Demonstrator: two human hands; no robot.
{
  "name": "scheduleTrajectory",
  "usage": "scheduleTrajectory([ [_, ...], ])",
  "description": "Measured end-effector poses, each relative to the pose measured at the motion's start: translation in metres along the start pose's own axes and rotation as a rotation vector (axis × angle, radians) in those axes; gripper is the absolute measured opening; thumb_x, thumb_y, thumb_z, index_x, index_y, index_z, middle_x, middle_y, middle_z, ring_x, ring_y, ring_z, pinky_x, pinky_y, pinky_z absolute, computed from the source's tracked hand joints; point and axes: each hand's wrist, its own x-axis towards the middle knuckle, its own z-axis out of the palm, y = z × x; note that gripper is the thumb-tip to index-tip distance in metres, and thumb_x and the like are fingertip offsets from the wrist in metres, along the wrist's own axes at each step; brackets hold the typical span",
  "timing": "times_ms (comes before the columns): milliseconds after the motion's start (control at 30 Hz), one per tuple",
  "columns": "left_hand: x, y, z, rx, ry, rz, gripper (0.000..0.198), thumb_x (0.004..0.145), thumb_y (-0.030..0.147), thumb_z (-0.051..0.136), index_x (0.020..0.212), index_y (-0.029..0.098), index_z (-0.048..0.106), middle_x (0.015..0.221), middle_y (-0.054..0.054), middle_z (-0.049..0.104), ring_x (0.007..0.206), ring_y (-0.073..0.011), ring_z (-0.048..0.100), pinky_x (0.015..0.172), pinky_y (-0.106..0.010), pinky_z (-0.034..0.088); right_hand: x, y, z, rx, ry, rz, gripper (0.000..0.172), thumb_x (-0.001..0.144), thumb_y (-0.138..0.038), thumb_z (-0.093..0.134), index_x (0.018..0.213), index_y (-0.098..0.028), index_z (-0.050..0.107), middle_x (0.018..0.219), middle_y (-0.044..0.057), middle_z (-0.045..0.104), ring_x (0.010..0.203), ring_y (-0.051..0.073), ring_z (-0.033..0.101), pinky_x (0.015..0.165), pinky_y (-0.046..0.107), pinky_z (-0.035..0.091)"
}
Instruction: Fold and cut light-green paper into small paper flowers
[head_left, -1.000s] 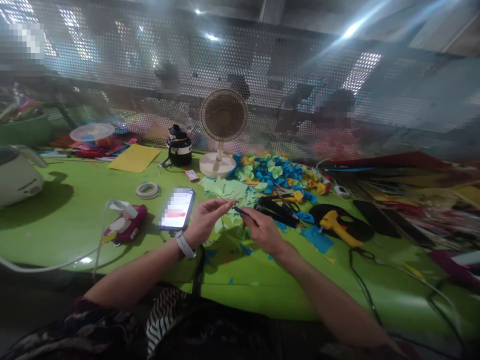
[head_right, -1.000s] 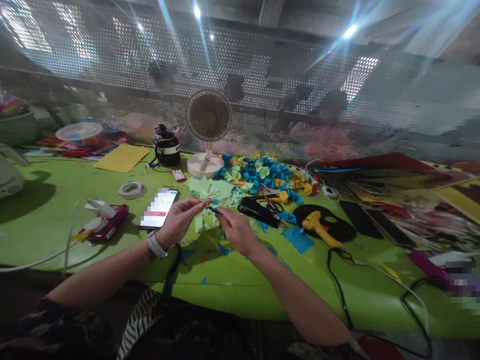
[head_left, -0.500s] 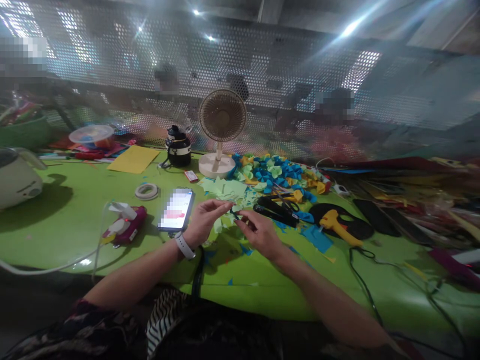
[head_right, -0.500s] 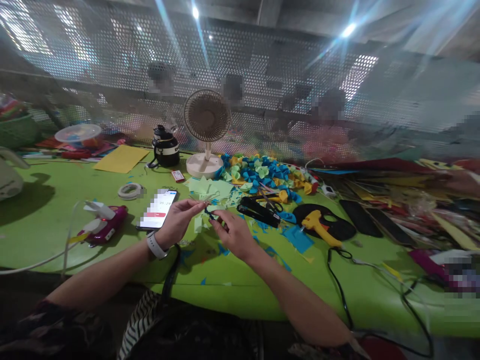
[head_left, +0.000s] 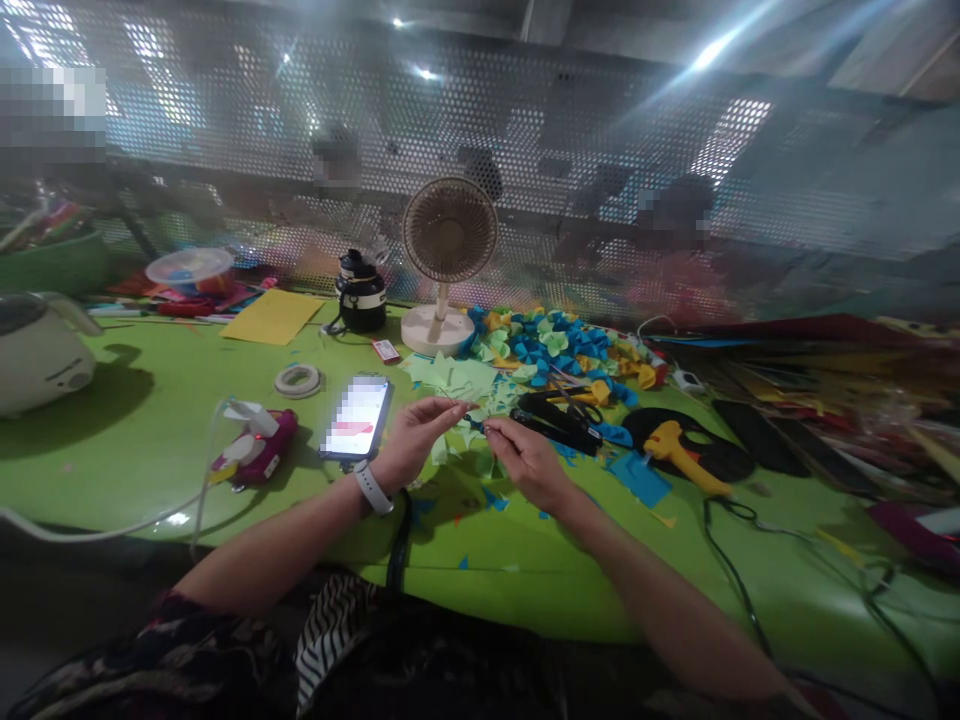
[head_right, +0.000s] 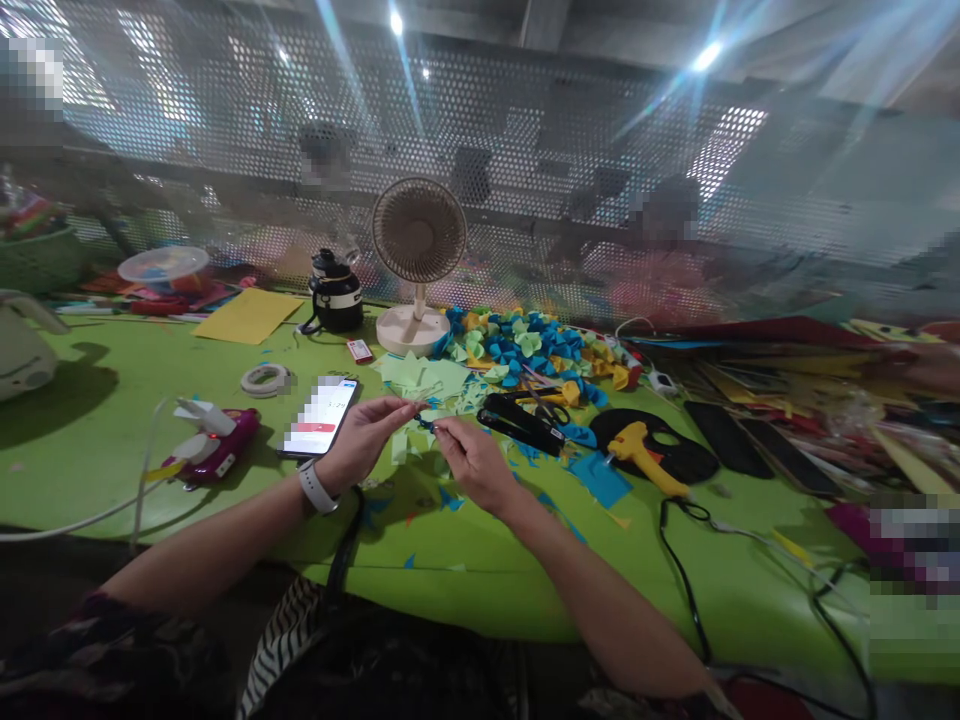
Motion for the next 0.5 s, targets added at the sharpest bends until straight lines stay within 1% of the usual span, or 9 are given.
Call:
scheduleTrajectory([
  [100, 0.0, 0.0, 0.0, -0.011, 0.034, -0.007, 0.022, 0.064, 0.034, 0.085, 0.073, 0.018, 0.074, 0.082, -0.004, 0.077, 0.085, -0.0184, 0.069, 0.091, -0.035, 0.048, -0.001, -0.001, 0.002, -0.028, 0.007, 0.059, 0.027, 0.093, -0.038, 0.051, 0.105, -0.018, 0.063, 0.082, 0.005, 0.067, 0.072, 0.018, 0.062, 0.067, 0.03, 0.049],
  [200, -0.001, 0.0, 0.0, -0.002, 0.058, 0.018, 0.021, 0.064, 0.033, 0.085, 0.069, 0.017, 0.072, 0.08, -0.003, 0.076, 0.083, -0.0175, 0.069, 0.089, -0.035, 0.049, -0.003, 0.001, 0.005, -0.069, 0.079, 0.061, 0.028, 0.09, -0.04, 0.057, 0.107, -0.018, 0.063, 0.086, 0.006, 0.068, 0.074, 0.019, 0.063, 0.068, 0.03, 0.049],
  [267, -0.001, 0.0, 0.0, 0.006, 0.05, 0.035, 0.021, 0.064, 0.033, 0.085, 0.068, 0.017, 0.071, 0.08, -0.003, 0.076, 0.083, -0.0177, 0.069, 0.089, -0.035, 0.049, -0.003, 0.004, 0.007, -0.068, 0.098, 0.02, 0.024, 0.093, -0.038, 0.052, 0.102, -0.019, 0.064, 0.091, 0.008, 0.069, 0.079, 0.02, 0.064, 0.073, 0.031, 0.05],
  [333, -0.001, 0.0, 0.001, 0.015, 0.032, 0.043, 0.022, 0.063, 0.033, 0.085, 0.07, 0.018, 0.072, 0.082, -0.003, 0.076, 0.084, -0.0182, 0.069, 0.088, -0.035, 0.049, -0.002, 0.007, 0.007, -0.05, 0.098, -0.006, 0.025, 0.095, -0.036, 0.047, 0.1, -0.02, 0.065, 0.091, 0.007, 0.07, 0.082, 0.02, 0.065, 0.076, 0.031, 0.05],
  [500, -0.002, -0.001, 0.001, 0.022, 0.004, 0.054, 0.021, 0.066, 0.035, 0.083, 0.076, 0.019, 0.075, 0.086, -0.005, 0.077, 0.088, -0.0202, 0.07, 0.09, -0.036, 0.05, 0.0, 0.01, 0.005, -0.021, 0.1, 0.0, 0.03, 0.097, -0.04, 0.043, 0.1, -0.021, 0.065, 0.085, 0.006, 0.069, 0.077, 0.019, 0.064, 0.074, 0.031, 0.05],
])
